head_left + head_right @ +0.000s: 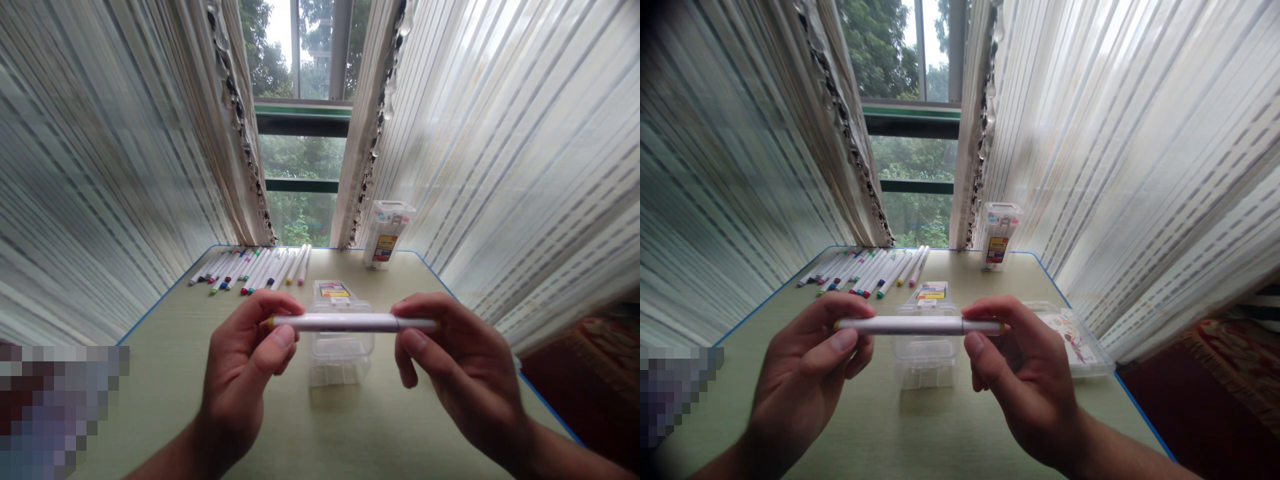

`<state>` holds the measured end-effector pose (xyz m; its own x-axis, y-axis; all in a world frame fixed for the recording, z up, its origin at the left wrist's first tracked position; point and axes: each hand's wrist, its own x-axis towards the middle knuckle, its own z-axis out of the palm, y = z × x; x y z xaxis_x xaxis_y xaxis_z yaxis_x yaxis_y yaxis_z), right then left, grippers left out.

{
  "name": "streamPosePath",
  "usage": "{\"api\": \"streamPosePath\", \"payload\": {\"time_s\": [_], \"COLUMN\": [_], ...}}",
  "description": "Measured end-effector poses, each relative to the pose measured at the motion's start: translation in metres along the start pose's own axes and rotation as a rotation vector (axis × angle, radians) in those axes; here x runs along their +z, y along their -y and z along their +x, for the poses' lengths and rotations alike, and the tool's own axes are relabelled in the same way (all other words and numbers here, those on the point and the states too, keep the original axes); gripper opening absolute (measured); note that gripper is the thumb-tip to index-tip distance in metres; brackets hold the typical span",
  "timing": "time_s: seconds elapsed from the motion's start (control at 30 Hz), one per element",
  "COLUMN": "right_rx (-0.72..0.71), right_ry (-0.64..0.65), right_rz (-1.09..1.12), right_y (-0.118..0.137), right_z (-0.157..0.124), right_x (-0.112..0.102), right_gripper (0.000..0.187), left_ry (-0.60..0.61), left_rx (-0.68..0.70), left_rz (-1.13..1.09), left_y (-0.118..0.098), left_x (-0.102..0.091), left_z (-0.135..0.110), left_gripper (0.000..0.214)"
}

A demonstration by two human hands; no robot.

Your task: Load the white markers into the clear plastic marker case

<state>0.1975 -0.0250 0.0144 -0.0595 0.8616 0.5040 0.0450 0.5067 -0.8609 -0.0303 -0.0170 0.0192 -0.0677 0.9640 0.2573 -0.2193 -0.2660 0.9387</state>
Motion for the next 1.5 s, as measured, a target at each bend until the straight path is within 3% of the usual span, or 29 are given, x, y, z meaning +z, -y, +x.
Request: {"api": "streamPosePath", "payload": {"time_s": [0.37,0.57,0.97,1.3,1.37,1.5], "right_rx": [-0.006,-0.060,-0.070,-0.544,-0.605,-0.662], "right_ry": [0.003,-0.013,0.027,0.248,0.276,0.242], "right_rz": [-0.007,-0.002,-0.140,-0.554,-0.613,-0.700], "right_y": [0.004,0.003,0.003,0.007,0.007,0.004], "right_z": [0.001,0.002,0.003,-0.001,-0.001,0.002], "right_x": [0.002,0.003,-0.001,0.003,0.006,0.008], "right_gripper": [0.013,0.021,0.009,0.016,0.016,0.012], "left_ry": [0.011,0.089,-0.041,0.118,0.158,0.194], "left_rx": [-0.001,0.071,0.093,0.194,0.276,0.574], "left_rz": [-0.021,-0.022,-0.002,-0.066,-0.019,0.200], "left_y": [0.001,0.006,0.005,0.004,0.000,-0.009], "left_x": [-0.001,-0.005,-0.003,-0.005,-0.005,-0.005], "left_z": [0.000,0.004,0.002,-0.004,-0.005,-0.006], "left_gripper": [0.007,0.010,0.015,0.012,0.010,0.011]}}
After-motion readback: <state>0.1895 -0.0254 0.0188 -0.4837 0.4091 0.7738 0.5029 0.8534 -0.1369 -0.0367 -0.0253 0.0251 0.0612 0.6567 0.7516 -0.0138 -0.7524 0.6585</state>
